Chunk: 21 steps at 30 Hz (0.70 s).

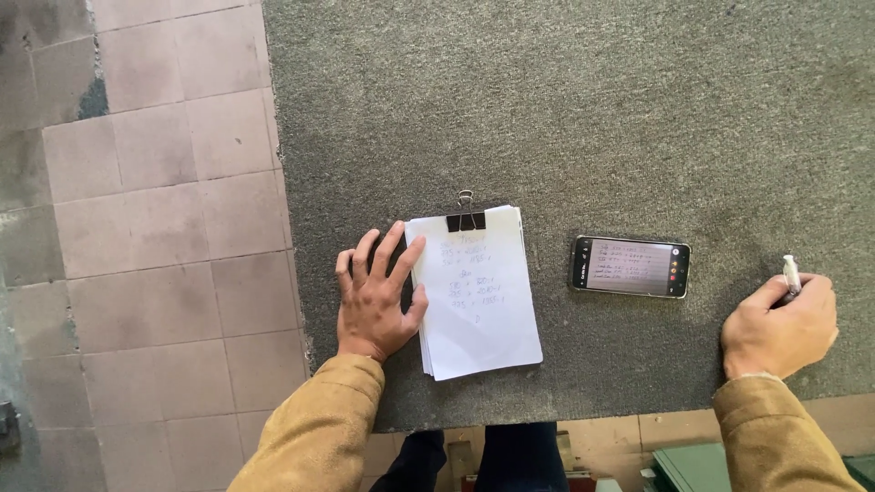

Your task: Writing notes on a clipboard while referencing a smartphone in a workshop environment

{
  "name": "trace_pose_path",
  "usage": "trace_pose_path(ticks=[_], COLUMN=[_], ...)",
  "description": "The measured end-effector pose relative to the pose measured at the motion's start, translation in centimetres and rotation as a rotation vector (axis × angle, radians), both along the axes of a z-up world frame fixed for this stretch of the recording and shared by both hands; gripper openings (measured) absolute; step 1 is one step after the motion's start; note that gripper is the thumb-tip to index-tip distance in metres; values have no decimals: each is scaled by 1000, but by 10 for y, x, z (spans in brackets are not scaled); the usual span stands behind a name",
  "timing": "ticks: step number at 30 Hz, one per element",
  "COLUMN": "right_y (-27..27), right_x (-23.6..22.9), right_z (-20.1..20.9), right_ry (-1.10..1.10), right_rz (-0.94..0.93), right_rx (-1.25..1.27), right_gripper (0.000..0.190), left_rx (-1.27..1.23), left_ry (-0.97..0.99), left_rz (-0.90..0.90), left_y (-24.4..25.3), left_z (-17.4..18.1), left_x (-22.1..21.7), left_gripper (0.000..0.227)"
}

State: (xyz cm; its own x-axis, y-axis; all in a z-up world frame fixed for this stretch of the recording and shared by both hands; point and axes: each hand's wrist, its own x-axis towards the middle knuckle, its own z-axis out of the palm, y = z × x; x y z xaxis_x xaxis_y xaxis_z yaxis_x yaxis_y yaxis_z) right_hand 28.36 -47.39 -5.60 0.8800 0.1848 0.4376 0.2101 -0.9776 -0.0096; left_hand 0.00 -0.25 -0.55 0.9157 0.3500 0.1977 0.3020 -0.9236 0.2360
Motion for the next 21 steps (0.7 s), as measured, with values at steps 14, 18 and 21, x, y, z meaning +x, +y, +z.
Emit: trace_pose_path(ticks=[14, 18, 21], right_y=[31, 30, 28], right_x=[-6, -5, -5], right_z=[31, 27, 27], right_ry=[97, 91, 88], right_rz=[-62, -54, -57], right_rx=[116, 100, 93], right_gripper=[12, 13, 14], left_rx=[18, 27, 23], left_ry=[-11, -5, -8], left_rz=[8, 9, 12], left_y=[0, 1, -1], left_z=[4, 4, 5], left_x=[1, 1, 1], left_gripper=[63, 64, 62])
